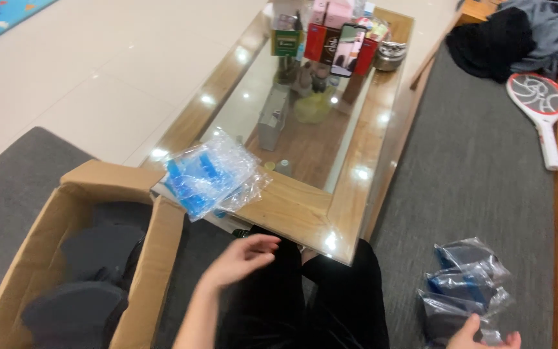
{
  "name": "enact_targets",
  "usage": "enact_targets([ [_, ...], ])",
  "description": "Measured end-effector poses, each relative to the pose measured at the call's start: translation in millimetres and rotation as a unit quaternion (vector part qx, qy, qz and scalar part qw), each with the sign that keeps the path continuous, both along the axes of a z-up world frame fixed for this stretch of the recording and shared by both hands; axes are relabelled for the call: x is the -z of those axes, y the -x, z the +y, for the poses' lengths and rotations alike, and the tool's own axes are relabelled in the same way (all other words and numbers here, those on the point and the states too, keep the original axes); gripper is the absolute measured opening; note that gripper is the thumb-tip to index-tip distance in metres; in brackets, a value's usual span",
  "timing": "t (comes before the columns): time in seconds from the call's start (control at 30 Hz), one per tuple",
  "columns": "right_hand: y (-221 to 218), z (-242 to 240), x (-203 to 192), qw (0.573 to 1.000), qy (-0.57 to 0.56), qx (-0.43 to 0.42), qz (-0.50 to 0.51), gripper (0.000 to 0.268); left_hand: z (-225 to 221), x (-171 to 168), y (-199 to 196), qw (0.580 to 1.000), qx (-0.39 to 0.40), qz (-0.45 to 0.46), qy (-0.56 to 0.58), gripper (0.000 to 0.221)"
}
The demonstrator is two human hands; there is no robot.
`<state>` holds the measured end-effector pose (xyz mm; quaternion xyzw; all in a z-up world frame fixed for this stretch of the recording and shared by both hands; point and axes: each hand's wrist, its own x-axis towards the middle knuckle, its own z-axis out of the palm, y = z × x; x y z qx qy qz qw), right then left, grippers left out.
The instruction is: The person is inspecting black face masks and placing them into individual plastic packaging bags at a workspace.
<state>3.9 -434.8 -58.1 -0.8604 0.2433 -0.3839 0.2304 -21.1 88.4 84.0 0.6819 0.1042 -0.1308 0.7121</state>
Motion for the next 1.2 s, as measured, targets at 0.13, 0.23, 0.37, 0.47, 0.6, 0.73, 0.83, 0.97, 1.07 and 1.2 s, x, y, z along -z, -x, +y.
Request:
enact_targets([
  [0.13,-33.2,53.2,-10.1,0.952,-0.213,-0.207,-0.075,0.039,66.7,-79.1,14.6,0.961,-0.070,0.014,-0.267,0.050],
  [0.23,-38.2,127.3,-20.2,0.872,-0.381,-0.306,0.029,0.035,102.5,-151.5,26.6,0.873,-0.278,0.005,-0.402,0.045],
  [0.37,-22.7,180.5,7.9,0.816,-0.417,-0.387,0.105,0.033,181.2,-129.2,47.8,0.708,-0.387,-0.084,-0.585,0.041],
  [0.47,-25.0,180.0,10.2,0.851,-0.288,-0.402,0.175,0.030,220.9,-108.2,72.8,0.696,-0.324,-0.048,-0.639,0.046],
  [0.6,-33.8,164.7,20.7,0.809,-0.440,-0.345,0.182,0.027,254.5,-66.4,98.1,0.782,-0.225,0.179,-0.553,0.069],
  [0.73,-36.1,159.9,27.5,0.807,-0.459,-0.338,0.155,0.023,246.9,-60.0,112.8,0.816,-0.246,0.287,-0.438,0.071],
  [0.83,-36.4,160.7,26.5,0.806,-0.457,-0.338,0.165,0.021,241.8,-78.6,121.4,0.798,-0.230,0.263,-0.491,0.071],
  [0.97,-35.7,161.9,23.7,0.802,-0.460,-0.341,0.168,0.021,224.6,-120.9,125.5,0.780,-0.244,0.314,-0.483,0.071],
  [1.07,-35.0,162.7,19.1,0.811,-0.446,-0.333,0.179,0.020,223.4,-121.3,138.8,0.803,-0.128,0.354,-0.462,0.093],
  [1.2,-35.8,160.0,20.6,0.798,-0.463,-0.339,0.185,0.021,214.4,-119.0,158.2,0.799,-0.093,0.383,-0.454,0.094],
])
